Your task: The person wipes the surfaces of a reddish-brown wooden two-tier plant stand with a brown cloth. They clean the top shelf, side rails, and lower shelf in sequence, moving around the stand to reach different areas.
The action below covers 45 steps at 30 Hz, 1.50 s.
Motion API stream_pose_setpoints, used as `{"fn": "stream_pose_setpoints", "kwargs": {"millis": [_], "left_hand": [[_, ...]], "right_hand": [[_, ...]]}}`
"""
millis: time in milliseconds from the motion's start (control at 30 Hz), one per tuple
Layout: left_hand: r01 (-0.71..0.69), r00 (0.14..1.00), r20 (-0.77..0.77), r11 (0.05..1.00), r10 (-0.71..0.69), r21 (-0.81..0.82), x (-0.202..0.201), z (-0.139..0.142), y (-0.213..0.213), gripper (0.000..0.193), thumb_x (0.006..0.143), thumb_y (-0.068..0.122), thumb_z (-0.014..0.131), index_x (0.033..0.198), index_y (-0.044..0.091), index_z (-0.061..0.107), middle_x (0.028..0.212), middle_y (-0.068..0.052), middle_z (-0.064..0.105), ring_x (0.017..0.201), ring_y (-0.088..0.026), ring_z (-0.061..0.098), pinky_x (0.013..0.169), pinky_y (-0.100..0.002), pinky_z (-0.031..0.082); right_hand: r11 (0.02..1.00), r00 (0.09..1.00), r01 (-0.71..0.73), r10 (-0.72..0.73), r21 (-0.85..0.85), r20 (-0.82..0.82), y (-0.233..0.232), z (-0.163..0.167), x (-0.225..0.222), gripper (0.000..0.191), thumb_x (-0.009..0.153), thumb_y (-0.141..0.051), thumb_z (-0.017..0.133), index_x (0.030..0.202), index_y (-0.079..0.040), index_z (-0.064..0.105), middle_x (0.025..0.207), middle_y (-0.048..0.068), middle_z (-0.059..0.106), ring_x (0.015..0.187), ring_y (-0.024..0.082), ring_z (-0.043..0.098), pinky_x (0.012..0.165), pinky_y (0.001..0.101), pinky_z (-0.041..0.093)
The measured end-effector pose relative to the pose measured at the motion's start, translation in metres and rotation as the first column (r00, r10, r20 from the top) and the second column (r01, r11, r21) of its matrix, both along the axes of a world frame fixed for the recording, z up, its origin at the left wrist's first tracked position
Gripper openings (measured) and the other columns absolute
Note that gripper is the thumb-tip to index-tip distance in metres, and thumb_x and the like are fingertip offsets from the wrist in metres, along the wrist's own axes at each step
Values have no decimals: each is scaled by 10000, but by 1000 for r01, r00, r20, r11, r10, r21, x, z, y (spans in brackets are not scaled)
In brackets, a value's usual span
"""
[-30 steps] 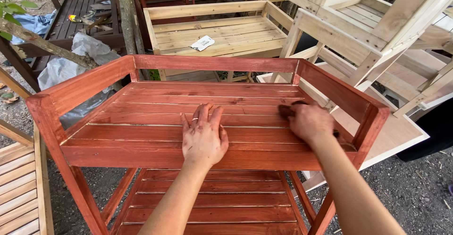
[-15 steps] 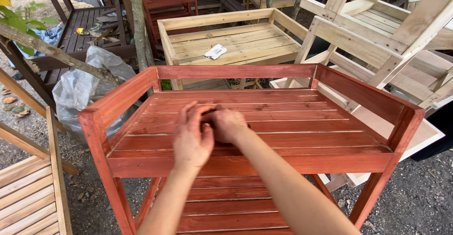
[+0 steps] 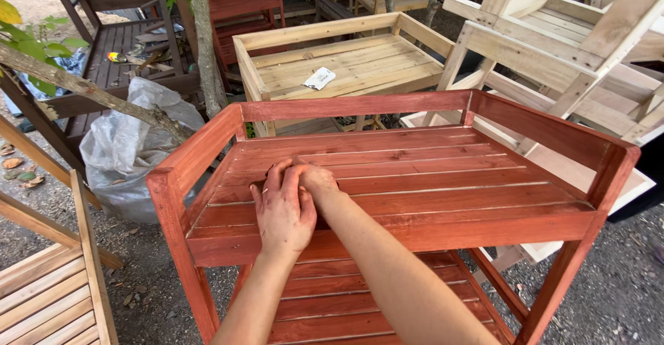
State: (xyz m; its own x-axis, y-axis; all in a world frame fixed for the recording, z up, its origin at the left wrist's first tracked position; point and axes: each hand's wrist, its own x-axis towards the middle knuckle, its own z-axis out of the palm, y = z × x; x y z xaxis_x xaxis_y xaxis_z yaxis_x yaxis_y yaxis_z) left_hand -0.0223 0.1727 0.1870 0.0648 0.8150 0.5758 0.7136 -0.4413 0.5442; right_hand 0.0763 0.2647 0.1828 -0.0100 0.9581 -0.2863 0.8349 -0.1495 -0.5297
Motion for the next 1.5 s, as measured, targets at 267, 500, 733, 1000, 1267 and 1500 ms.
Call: {"fn": "stream_pose_setpoints", "kwargs": {"millis": [267,500,733,1000,1267,1500], "left_hand": [[4,999,53,1000,-4,-14,36,-2,-4,423,893,169,586,1316,164,570,1391,-80,550,1209,-370,606,1115,-760,239],[-36,963,-269,980,-18,-195,98,3,-13,421,923,342,567,1321,202,570,1480,-70,444,1411,-286,432,1142,-773,132],[-124,905,-418,893,-76,-432,117,10,-4,573,962,474,455,1479,230,455,1597,-79,305,1503,-265,273,1168,-743,68],[-111,945,-323,891,-43,-440,124,9,-9,482,945,410,533,1381,202,541,1533,-70,406,1447,-273,388,1208,-685,142],[-68,967,-253,939,-21,-337,121,5,-7,421,903,362,603,1281,177,613,1467,-96,476,1393,-324,449,1168,-650,214],[-145,933,-354,829,-67,-540,125,10,-7,441,960,394,540,1370,234,556,1497,-55,452,1359,-290,517,1249,-636,167]], "right_hand": [[859,935,-333,247,389,253,-44,8,95,309,876,-372,678,1178,-348,738,1292,34,669,1149,274,653,968,431,527],[976,920,-7,-78,215,385,-78,14,274,390,895,-424,705,1282,-379,688,1286,11,717,1141,263,703,986,411,570],[929,797,209,-343,306,497,-103,13,428,460,911,-424,694,1364,-371,636,1402,102,567,1220,338,639,1039,463,540],[921,698,288,-390,262,601,-99,11,425,497,965,-435,619,1457,-419,553,1413,161,508,1233,422,600,1038,483,528],[944,785,65,-249,325,567,-152,19,360,431,911,-352,655,1337,-414,627,1357,100,582,1032,314,724,890,433,610],[899,707,182,-402,399,582,-169,37,404,487,895,-354,669,1380,-367,621,1341,148,589,1009,340,732,876,466,609]]}}
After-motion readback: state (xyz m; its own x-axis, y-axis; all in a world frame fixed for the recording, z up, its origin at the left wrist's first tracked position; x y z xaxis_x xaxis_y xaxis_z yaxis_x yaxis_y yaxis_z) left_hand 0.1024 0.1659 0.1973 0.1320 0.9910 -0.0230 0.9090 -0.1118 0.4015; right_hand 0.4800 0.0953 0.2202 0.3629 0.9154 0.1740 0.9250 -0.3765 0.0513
